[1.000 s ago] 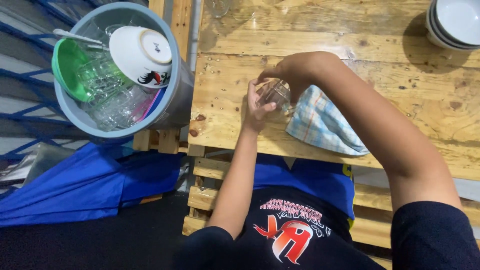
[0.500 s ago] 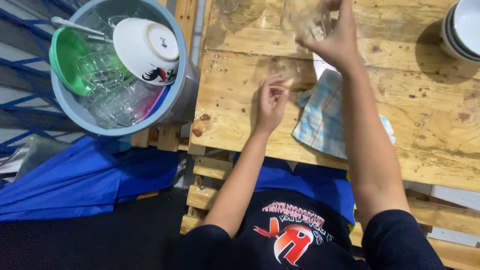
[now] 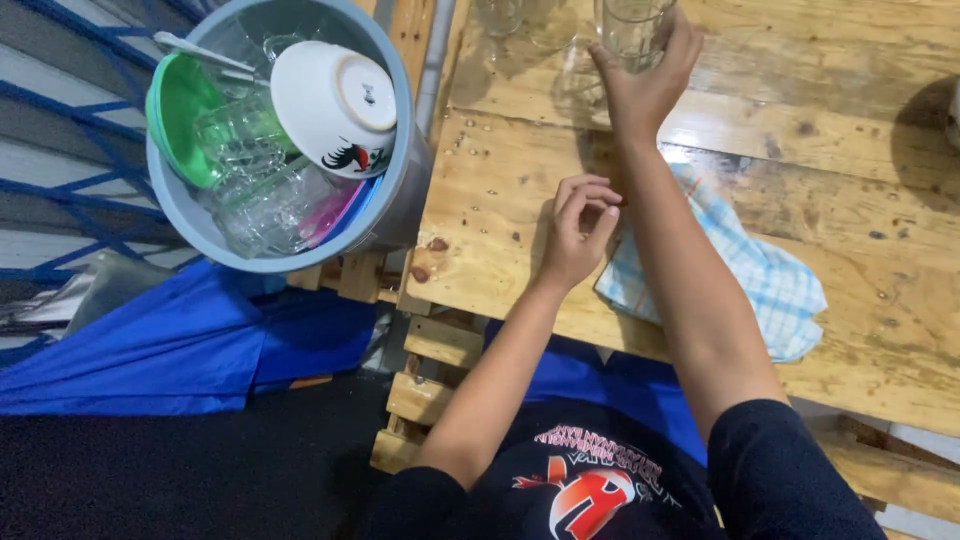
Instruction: The person dries a glass and a white bowl using a blue and white checkered cloth. They wipe the items thoroughly and place them on a wooden table next to a stack of other bowls.
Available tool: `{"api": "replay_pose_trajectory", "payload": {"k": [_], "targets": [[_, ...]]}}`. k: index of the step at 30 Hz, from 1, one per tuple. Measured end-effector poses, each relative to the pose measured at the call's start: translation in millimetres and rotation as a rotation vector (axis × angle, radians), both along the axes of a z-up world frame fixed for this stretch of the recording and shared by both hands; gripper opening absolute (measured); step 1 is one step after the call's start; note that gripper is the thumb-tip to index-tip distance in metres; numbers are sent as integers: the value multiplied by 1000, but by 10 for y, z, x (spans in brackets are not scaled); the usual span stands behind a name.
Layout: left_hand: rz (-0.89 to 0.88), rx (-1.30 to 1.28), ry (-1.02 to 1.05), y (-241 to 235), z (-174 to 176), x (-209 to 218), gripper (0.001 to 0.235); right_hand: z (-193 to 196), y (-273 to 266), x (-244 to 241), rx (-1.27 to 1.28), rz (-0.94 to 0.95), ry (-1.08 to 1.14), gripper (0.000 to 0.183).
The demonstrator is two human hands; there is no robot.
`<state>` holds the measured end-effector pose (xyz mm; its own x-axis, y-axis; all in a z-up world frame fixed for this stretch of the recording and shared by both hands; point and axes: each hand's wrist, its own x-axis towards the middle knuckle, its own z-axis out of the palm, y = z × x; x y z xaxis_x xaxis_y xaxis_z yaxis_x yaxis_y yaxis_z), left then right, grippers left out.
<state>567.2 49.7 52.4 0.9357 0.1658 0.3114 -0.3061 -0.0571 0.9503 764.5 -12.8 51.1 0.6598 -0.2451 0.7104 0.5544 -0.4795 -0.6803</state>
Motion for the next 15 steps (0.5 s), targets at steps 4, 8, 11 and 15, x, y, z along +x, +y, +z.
{"api": "replay_pose_trajectory", "payload": {"k": [4,8,11,15], "targets": [[-20,11,-3,-1,42,-13,21,-115,52,117,5,-26,-23,59],[0,11,50,-17,44,-4,13,-403,17,177,11,-45,247,89],[-1,6,45,-16,20,-25,13,-470,-67,-12,31,136,258,97],[0,-12,43,-17,28,11,11,-304,-66,-14,81,183,221,72]]}}
